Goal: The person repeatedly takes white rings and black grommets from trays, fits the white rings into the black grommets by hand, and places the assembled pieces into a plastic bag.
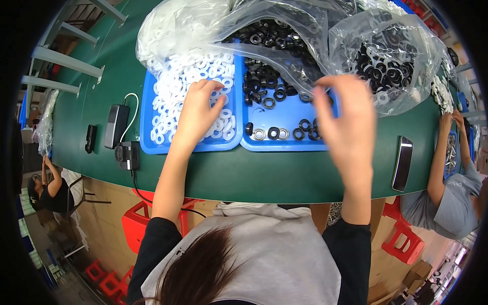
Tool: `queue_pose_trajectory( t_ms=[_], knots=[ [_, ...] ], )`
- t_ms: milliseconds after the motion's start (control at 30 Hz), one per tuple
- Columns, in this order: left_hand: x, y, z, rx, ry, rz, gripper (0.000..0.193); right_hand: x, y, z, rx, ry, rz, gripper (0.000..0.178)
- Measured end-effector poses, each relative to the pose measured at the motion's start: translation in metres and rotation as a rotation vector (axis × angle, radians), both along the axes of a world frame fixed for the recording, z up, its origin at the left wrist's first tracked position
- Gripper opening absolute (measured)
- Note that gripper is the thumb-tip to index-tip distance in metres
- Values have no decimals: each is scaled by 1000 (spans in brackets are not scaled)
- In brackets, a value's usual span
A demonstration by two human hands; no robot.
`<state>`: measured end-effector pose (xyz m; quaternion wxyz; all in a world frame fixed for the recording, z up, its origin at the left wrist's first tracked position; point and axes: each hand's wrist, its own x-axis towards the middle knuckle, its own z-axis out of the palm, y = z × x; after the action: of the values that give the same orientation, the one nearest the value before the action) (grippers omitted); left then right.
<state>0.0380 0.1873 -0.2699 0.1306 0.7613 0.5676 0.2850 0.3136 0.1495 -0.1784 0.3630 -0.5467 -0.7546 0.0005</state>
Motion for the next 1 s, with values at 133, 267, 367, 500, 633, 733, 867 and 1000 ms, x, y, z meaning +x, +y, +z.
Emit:
queue_pose_trajectory(
  t_ms=[133, 267, 367, 500, 633, 733, 867, 1000],
  knots=[
    [3, -1, 6, -15, -5, -4, 22, -26, 0, -36, -386, -43, 231, 9],
    [4, 1, 4, -3, 12, 1, 24, -40, 5, -60, -406, -107, 292, 12],
    [5, 1, 2, 31, -1, 8, 27, -49, 0, -68, -333, 4, 457, 18],
    [6, 4, -4, 86, 19, 3, 33, -56, -7, -78, -291, -2, 479, 23],
    [3, 5, -8, 99, 37, 12, 32, -51, -2, -81, -275, -13, 528, 19],
    [3, 6, -6, 74, 27, 20, 30, -47, -1, -83, -294, -4, 522, 18],
    [4, 7, -5, 45, 16, 20, 28, -45, -1, -81, -334, -31, 518, 20],
    [6, 7, -7, 80, -17, 26, 27, -45, -2, -84, -344, -29, 511, 22]
  ],
)
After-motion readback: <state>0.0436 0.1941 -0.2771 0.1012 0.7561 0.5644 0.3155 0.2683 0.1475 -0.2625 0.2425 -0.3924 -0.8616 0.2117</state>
